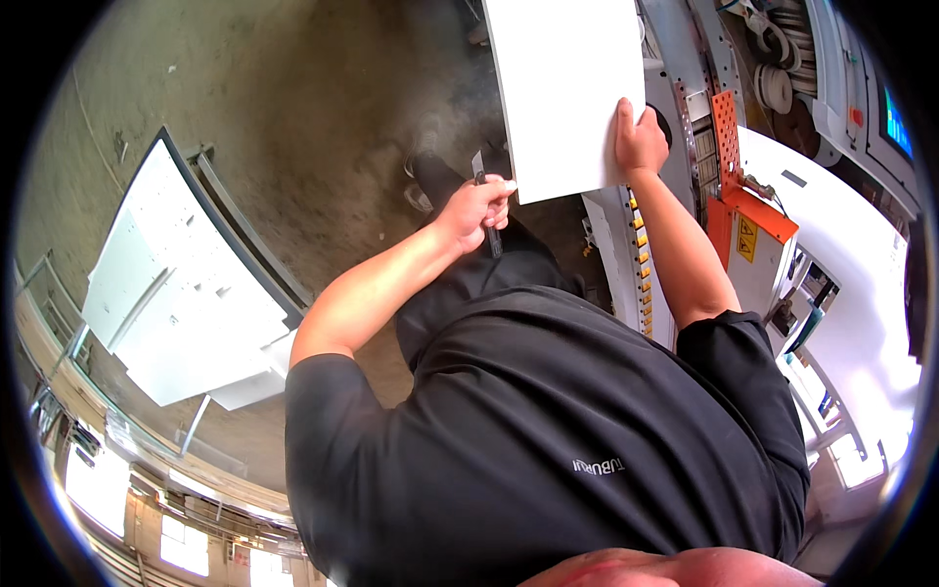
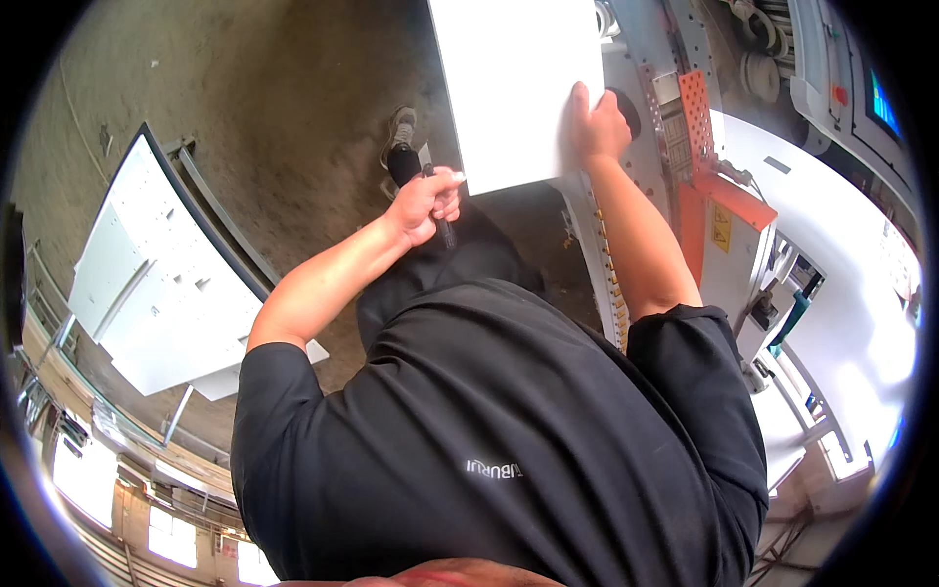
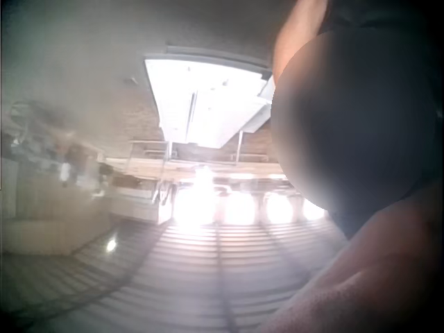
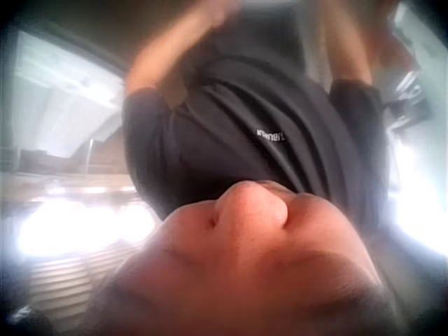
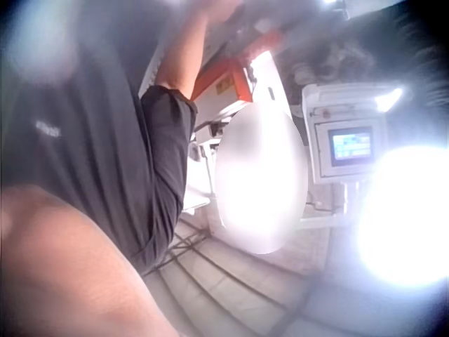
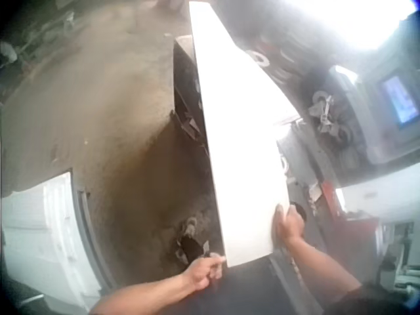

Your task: The person applies adhesive edge banding to the edges of white rectangular panels in a workshop. They position the panels on a machine, apply the strip, and use a tool to smooth it down. Another person assists by handing over panels and operating the machine.

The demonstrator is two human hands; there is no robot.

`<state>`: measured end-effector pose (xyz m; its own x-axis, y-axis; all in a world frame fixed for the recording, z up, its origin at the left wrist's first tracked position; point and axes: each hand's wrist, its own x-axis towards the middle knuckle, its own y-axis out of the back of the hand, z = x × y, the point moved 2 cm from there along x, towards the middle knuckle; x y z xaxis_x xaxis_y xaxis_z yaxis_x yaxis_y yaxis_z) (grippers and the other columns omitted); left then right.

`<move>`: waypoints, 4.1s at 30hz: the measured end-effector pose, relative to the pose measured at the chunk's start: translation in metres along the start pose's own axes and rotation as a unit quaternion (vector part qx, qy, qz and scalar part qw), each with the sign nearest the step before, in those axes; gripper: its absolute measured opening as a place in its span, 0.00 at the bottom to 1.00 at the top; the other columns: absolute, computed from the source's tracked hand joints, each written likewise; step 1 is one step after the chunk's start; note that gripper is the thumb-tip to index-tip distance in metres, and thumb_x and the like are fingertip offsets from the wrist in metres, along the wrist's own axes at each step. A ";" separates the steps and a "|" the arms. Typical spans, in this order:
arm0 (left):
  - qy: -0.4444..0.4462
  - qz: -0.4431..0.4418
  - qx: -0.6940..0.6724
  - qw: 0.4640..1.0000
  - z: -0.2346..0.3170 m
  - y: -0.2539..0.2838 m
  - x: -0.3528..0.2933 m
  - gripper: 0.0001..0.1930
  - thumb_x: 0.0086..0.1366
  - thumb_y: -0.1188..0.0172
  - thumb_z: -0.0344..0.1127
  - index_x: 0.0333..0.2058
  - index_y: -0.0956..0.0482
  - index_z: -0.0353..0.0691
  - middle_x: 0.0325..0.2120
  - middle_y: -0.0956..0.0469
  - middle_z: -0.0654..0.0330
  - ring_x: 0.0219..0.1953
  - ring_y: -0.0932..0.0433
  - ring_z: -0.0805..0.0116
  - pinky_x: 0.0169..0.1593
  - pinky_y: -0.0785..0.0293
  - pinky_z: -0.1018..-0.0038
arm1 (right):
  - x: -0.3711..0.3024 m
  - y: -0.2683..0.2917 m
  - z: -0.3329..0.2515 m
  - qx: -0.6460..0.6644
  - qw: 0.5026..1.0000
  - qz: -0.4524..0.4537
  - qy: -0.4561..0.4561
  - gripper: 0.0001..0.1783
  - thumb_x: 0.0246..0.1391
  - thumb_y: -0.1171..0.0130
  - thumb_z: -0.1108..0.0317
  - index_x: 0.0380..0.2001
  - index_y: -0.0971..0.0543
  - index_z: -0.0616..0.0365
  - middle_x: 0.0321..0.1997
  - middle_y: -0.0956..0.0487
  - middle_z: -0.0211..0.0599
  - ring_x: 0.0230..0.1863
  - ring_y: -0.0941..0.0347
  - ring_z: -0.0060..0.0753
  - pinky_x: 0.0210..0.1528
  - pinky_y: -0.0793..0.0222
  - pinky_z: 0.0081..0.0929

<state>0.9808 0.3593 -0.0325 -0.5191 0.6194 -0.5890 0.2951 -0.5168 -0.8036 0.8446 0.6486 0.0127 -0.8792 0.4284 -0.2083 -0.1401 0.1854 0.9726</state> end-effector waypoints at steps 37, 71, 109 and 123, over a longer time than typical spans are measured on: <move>0.300 -0.108 0.237 0.918 0.159 -0.015 0.047 0.14 0.74 0.41 0.41 0.28 0.25 0.44 0.18 0.31 0.72 0.19 0.37 0.81 0.25 0.39 0.77 | 0.074 -0.001 -0.080 0.024 0.970 0.056 -0.235 0.35 0.64 0.62 0.30 0.42 0.16 0.45 0.41 0.14 0.47 0.47 0.19 0.56 0.49 0.27 0.48; -0.067 0.075 0.361 0.927 0.428 -0.047 0.084 0.38 0.71 0.49 0.67 0.63 0.33 0.37 0.58 0.26 0.54 0.28 0.24 0.75 0.25 0.31 0.80 | 0.178 0.010 -0.196 0.049 0.941 0.326 0.076 0.19 0.56 0.43 0.68 0.51 0.23 0.55 0.60 0.20 0.38 0.60 0.25 0.45 0.63 0.31 0.43; -0.312 -0.094 0.247 0.912 0.953 -0.136 0.034 0.42 0.64 0.40 0.71 0.66 0.31 0.45 0.66 0.30 0.56 0.27 0.30 0.78 0.24 0.38 0.85 | 0.296 0.017 -0.331 0.066 0.968 0.238 -0.048 0.27 0.58 0.40 0.53 0.60 0.26 0.44 0.68 0.26 0.34 0.68 0.31 0.44 0.73 0.41 0.42; -0.026 -0.048 0.337 0.940 0.750 -0.122 0.193 0.24 0.77 0.49 0.56 0.51 0.24 0.38 0.45 0.17 0.54 0.36 0.16 0.69 0.29 0.30 0.80 | 0.509 0.018 -0.530 0.011 0.968 0.235 -0.085 0.43 0.58 0.49 0.38 0.70 0.33 0.52 0.81 0.44 0.39 0.82 0.55 0.39 0.81 0.65 0.56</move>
<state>0.2428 0.0988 0.0165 -0.5605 0.6621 -0.4975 -0.3217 -0.7276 -0.6059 0.1535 0.4017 -0.0212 -0.7555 0.6094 0.2406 0.2684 -0.0472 0.9622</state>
